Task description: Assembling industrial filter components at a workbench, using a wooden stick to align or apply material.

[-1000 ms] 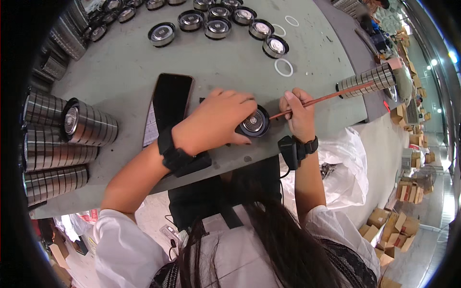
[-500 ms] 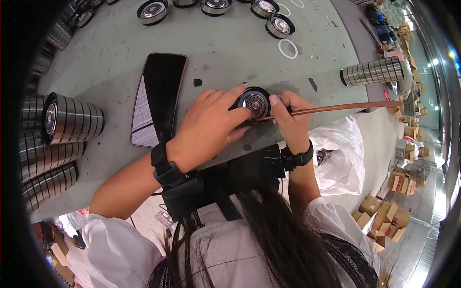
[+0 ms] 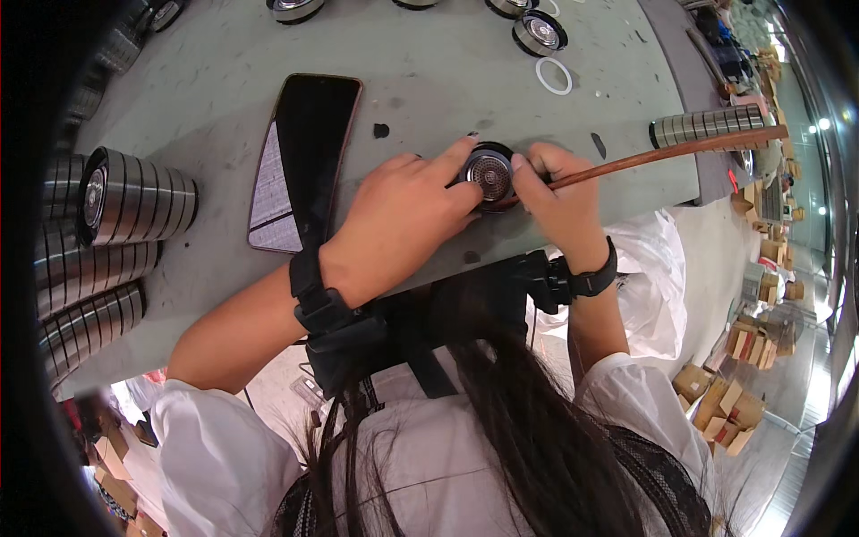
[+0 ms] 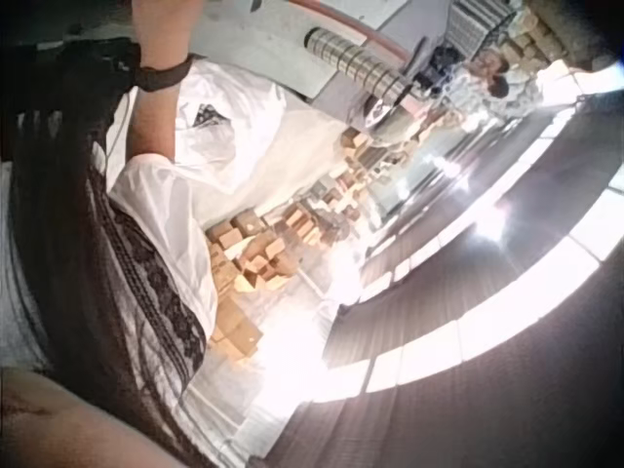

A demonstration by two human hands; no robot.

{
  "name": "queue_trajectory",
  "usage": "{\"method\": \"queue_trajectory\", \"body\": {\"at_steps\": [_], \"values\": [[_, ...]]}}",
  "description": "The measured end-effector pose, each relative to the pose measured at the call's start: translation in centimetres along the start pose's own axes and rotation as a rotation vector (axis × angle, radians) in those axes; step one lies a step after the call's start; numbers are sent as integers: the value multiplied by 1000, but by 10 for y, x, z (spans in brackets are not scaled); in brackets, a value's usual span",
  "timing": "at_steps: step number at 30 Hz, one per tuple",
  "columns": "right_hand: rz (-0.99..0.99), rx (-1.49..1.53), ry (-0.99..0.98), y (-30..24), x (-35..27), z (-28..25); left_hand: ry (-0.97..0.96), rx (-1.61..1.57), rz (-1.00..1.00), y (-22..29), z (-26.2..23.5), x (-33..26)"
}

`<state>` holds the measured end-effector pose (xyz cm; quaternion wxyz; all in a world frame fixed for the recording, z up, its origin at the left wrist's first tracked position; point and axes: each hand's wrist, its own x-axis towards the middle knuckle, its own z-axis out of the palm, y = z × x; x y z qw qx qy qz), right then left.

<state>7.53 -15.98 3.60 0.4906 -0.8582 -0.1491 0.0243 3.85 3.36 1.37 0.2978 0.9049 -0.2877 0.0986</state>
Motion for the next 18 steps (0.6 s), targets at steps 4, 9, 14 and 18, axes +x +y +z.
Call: {"method": "queue_trajectory", "body": {"at_steps": [4,9,14,18], "values": [[-10,-48,6,0,5,-3,-12,-5,-16,1,-2,-1],[-59,-121,2,-1,12,-5,-9,-34,-29,-1,-3,-2],[-95,-179,32,2,23,-3,-14,-86,-45,-2,-1,-2],[-170,-194,71,3,28,1,-3,-114,-35,-4,0,-1]]}}
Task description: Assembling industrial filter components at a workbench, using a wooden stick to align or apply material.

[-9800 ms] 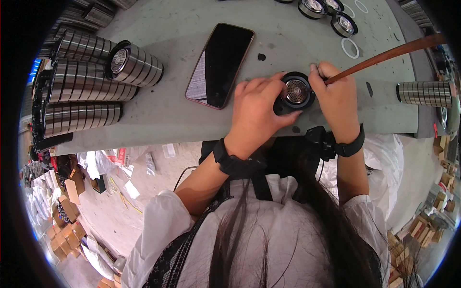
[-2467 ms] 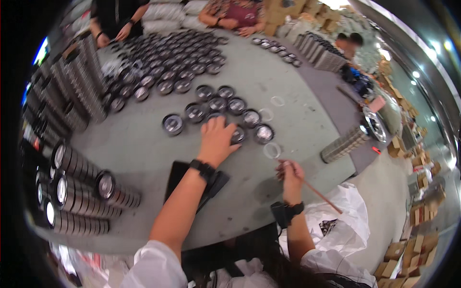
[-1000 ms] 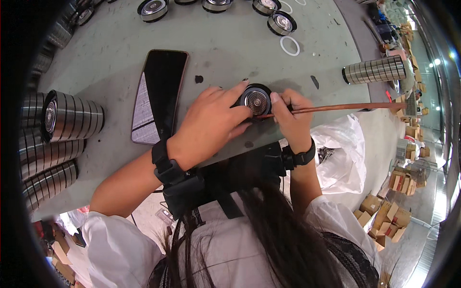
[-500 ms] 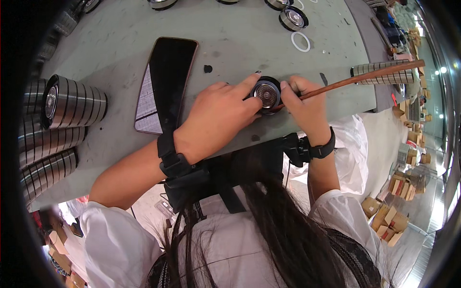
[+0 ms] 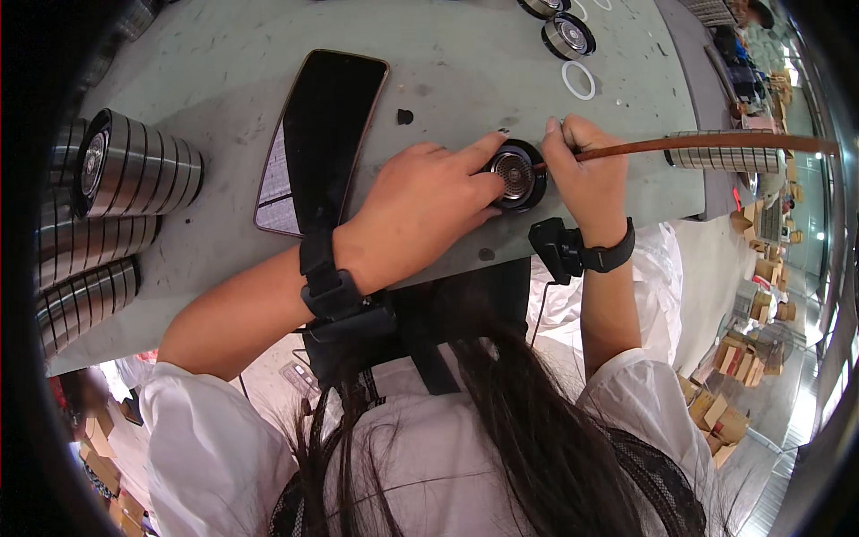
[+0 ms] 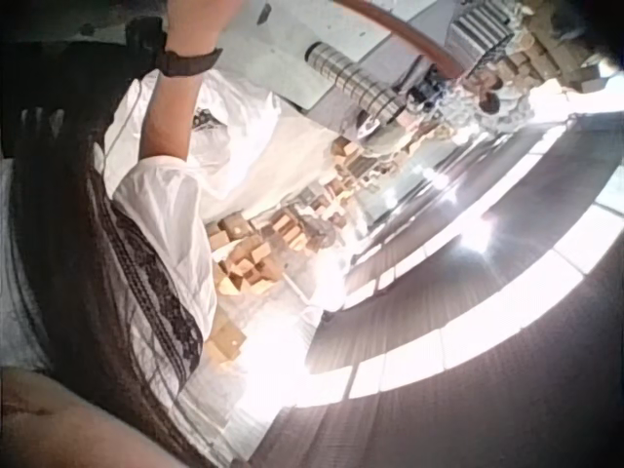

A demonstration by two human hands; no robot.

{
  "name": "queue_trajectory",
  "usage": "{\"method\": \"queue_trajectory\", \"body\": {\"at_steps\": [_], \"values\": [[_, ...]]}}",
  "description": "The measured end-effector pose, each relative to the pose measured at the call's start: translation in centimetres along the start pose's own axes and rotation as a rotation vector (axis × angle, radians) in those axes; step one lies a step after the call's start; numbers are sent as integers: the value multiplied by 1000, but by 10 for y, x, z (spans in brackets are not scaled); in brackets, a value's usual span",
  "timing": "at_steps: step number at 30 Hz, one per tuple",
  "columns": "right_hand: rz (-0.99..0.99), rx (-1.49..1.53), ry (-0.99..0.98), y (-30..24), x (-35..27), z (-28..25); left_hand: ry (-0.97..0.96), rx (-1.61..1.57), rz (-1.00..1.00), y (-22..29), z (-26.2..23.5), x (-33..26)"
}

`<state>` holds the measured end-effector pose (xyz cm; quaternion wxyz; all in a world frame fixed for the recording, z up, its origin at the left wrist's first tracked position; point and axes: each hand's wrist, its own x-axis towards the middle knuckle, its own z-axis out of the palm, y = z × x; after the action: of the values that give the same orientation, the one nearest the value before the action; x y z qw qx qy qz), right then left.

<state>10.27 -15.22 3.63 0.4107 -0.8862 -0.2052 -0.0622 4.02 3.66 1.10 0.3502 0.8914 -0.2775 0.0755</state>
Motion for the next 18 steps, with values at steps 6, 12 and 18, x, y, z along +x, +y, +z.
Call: {"method": "queue_trajectory", "body": {"at_steps": [6,12,18], "values": [[-65,13,70,-3,6,11,27,-21,6,-1,2,1],[-84,95,41,-4,12,18,61,-41,40,-6,1,1],[-66,164,33,-5,11,21,72,-182,-107,-8,2,5]]}}
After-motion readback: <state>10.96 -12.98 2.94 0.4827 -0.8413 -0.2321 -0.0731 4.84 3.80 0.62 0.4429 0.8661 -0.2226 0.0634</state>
